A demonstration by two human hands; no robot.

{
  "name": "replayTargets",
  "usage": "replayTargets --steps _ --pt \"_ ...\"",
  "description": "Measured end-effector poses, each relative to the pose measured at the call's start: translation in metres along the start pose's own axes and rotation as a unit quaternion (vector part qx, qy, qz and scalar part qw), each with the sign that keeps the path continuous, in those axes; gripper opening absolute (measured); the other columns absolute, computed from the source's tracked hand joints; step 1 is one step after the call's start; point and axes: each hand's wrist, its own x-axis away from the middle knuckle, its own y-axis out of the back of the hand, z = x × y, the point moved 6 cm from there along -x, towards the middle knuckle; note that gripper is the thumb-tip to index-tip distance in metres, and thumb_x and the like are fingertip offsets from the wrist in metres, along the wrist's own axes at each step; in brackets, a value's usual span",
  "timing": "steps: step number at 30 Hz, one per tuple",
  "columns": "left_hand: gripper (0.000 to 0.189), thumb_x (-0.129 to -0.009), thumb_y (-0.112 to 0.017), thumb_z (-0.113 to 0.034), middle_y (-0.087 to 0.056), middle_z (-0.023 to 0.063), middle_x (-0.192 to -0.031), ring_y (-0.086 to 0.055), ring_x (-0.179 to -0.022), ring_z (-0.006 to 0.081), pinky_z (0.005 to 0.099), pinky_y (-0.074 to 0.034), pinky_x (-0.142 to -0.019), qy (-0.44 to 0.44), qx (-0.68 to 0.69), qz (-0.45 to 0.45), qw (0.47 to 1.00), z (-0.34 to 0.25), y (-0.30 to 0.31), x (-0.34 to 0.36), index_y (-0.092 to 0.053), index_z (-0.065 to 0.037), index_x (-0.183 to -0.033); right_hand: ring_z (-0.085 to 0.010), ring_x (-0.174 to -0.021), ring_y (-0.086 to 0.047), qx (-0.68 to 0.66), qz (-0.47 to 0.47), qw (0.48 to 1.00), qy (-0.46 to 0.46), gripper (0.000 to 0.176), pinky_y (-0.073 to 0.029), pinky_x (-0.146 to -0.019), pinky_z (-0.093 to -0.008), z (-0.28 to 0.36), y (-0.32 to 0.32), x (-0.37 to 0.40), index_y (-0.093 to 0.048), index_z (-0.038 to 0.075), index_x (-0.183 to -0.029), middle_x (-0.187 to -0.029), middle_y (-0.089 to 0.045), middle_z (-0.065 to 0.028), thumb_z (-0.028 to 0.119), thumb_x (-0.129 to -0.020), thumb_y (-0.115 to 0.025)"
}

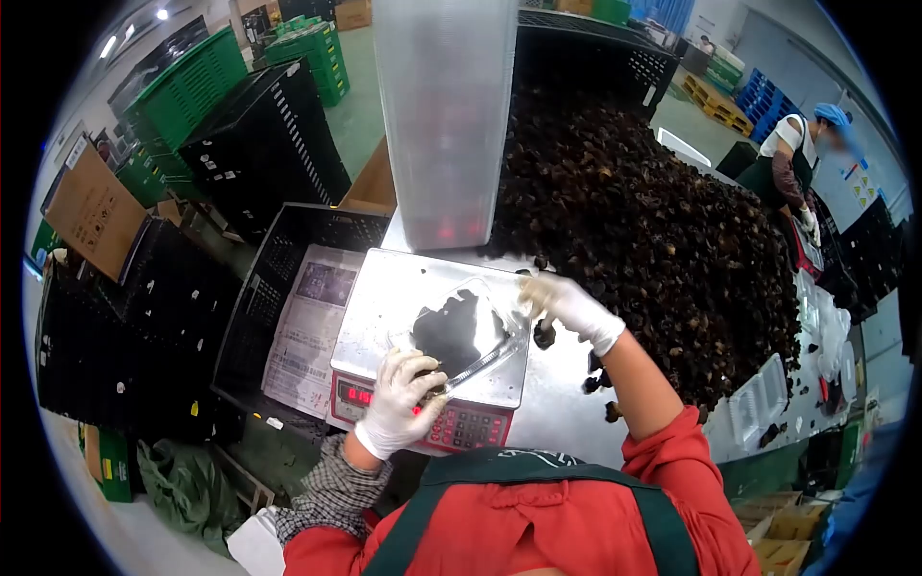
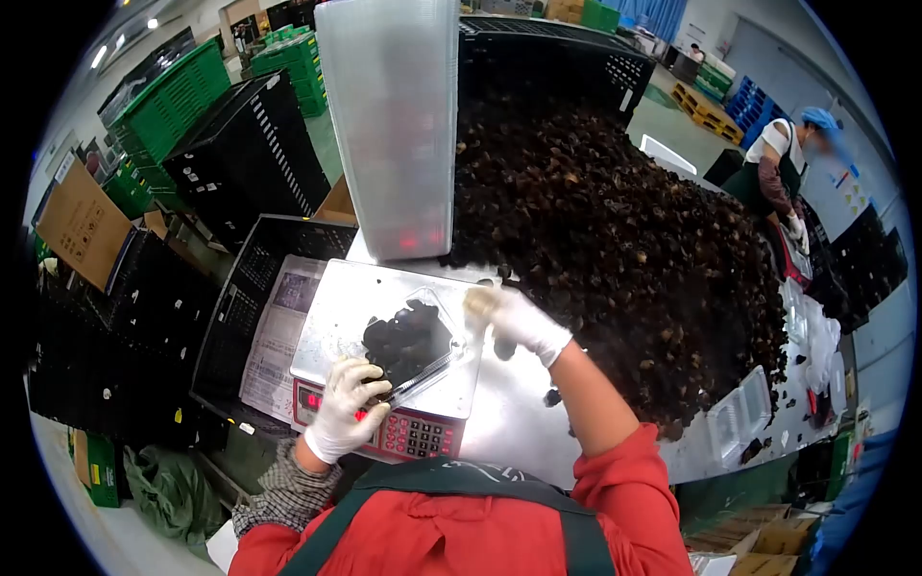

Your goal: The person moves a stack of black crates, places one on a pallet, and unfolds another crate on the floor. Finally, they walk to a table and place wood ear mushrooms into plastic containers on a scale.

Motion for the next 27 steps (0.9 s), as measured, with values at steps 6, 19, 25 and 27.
replayTargets --steps 6,19,25,27 --pt "0.056 -0.072 -0.071 -0.002 -0.051 0.0131 -0.109 -0.056 -0.083 0.0190 0.0299 -0.048 -0.072 0.297 0.059 -0.166 0.938 0.015 -0.017 0.053 -0.045 0.002 -0.121 -0.0119 -0.065 -0.060 -0.141 0.102 0.982 -0.079 0.037 -0.050 -0.058 -0.0242 -0.031 -0.046 0.034 -0.055 -0.001 -0.108 -0.082 -0.061 -0.0058 0.031 -0.090 -0.056" --pt "0.017 -0.078 -0.054 0.007 -0.060 0.0123 -0.072 -0.061 -0.055 0.0171 0.0240 -0.052 -0.047 0.439 0.547 -0.047 0.712 0.050 -0.021 0.080 -0.043 -0.001 -0.089 -0.0094 -0.057 -0.054 -0.229 0.023 0.973 -0.010 0.014 -0.046 -0.053 -0.0225 -0.027 -0.073 0.069 -0.046 0.005 -0.088 -0.071 -0.054 -0.0030 0.008 -0.082 -0.057" --pt "0.019 -0.079 -0.053 0.007 -0.057 0.0076 -0.075 -0.054 -0.051 0.0113 0.0204 -0.045 -0.047 0.302 0.470 -0.235 0.795 0.036 0.083 0.048 -0.046 -0.003 -0.094 -0.0114 -0.065 -0.055 -0.153 0.037 0.983 0.099 0.014 -0.044 -0.062 -0.0244 0.096 -0.074 0.059 -0.048 0.002 -0.082 -0.074 -0.057 -0.0061 0.012 -0.080 -0.057" --pt "0.031 -0.081 -0.053 0.003 -0.058 0.0096 -0.095 -0.060 -0.078 0.0174 0.0285 -0.050 -0.071 0.226 0.459 -0.259 0.819 0.050 0.106 0.051 -0.045 -0.001 -0.111 -0.0137 -0.062 -0.055 -0.185 0.043 0.974 0.126 0.010 -0.048 -0.058 -0.0254 0.124 -0.087 0.045 -0.048 0.001 -0.083 -0.075 -0.056 -0.0105 0.003 -0.078 -0.056"
